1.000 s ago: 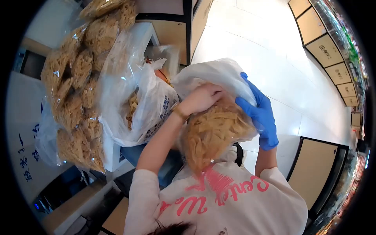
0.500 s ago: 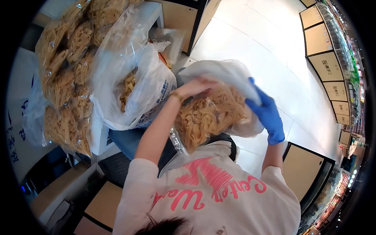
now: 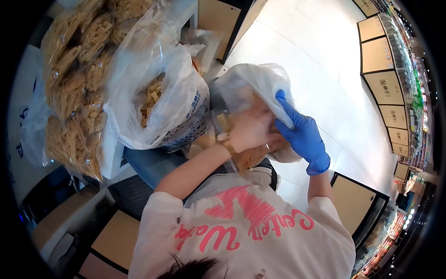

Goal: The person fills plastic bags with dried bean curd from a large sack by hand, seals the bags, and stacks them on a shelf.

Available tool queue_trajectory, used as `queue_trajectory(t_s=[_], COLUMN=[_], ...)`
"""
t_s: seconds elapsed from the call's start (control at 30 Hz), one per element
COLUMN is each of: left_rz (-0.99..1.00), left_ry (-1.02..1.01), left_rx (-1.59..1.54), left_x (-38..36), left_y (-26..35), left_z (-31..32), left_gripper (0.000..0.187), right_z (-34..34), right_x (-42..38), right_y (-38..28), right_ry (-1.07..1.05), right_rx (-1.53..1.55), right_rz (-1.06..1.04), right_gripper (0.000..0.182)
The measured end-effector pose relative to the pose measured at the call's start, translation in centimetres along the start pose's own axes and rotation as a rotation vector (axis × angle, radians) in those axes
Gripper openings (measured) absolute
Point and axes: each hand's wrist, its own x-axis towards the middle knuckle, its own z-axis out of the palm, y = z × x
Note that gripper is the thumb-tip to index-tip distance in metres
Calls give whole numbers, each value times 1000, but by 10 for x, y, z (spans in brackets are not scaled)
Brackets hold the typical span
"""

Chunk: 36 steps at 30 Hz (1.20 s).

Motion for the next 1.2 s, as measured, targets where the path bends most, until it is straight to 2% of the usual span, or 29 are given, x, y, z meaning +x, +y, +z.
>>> queue_trajectory(t_s=[0.07, 0.1, 0.17, 0.2, 0.23, 0.27, 0.33, 0.37, 0.4, 0.47, 0.6, 0.67, 0.73, 0.8, 0.83, 0.87, 0.9, 0.93, 0.97, 1.0, 1.03, 1.07, 1.13, 1.17, 1.2], left_rz=[-86, -95, 221, 216, 293, 370, 298, 275, 267, 267, 277, 252, 223, 228, 126, 29, -80, -144, -105, 7, 92, 142, 201, 218, 29], left_ry=[-263, -249, -212, -206, -4, 204, 79, 35, 1, -8, -14, -70, -163, -235, -350, -451, -316, -150, 4, -13, -102, -175, -286, -286, -435], left_rx=[-10, -17, 225, 216, 87, -36, -80, -89, -93, -121, -194, -188, -137, -120, -52, 28, -439, -1122, -1580, -973, -472, -256, -125, -97, -443], left_x=[14, 21, 36, 45, 57, 63, 67, 71, 74, 85, 93, 83, 70, 69, 69, 73, 75, 77, 78, 79, 76, 71, 68, 73, 77], left_y=[30, 30, 17, 7, -6, -6, -1, 6, 13, 27, 28, 16, 2, -6, -6, -11, -72, -132, -186, -160, -127, -105, -72, -65, -57], left_z=[-11, 2, 44, 72, 99, 97, 98, 96, 93, 100, 90, 79, 69, 83, 93, 104, 193, 277, 353, 284, 216, 172, 121, 107, 97], left_gripper=[52, 52, 47, 47, 49, 52, 51, 51, 51, 50, 49, 49, 48, 49, 49, 50, 51, 52, 54, 53, 53, 52, 51, 51, 49], right_z=[-2, -3, -6, -8, -11, -14, -10, -5, -5, -3, -12, -20, -26, -24, -21, -18, -14, -4, 2, 5, -3, -11, -29, -44, -49], right_x=[0, -1, 1, 0, -2, 1, -4, -10, -15, -22, -33, -34, -34, -26, -23, -18, -12, -12, -15, -14, -24, -31, -36, -37, -34], right_y=[-4, -2, -4, -3, -2, -2, -7, -8, -12, -24, 5, 16, 16, 14, 7, 8, 5, 15, 16, 17, 12, 3, -8, -6, 4], right_ry=[-42, 20, 152, 144, 148, 154, 58, 28, 36, 250, 549, 605, 468, 325, 246, 131, 31, -18, -36, 131, -2, -142, 204, 256, 502], right_rx=[-11, 126, 377, 369, 435, 501, 375, 418, 334, 569, 510, 603, 660, 337, 303, 228, -22, -228, -481, -472, -291, -93, 194, 303, 387], right_rz=[19, -49, -109, -107, -84, -68, -195, -129, -27, 77, 39, 53, 110, 44, 58, 157, 174, 56, -127, -532, -339, -145, -133, 112, -102], right_gripper=[52, 51, 51, 51, 52, 53, 52, 51, 50, 50, 54, 56, 56, 58, 60, 63, 66, 68, 70, 66, 63, 61, 60, 63, 60])
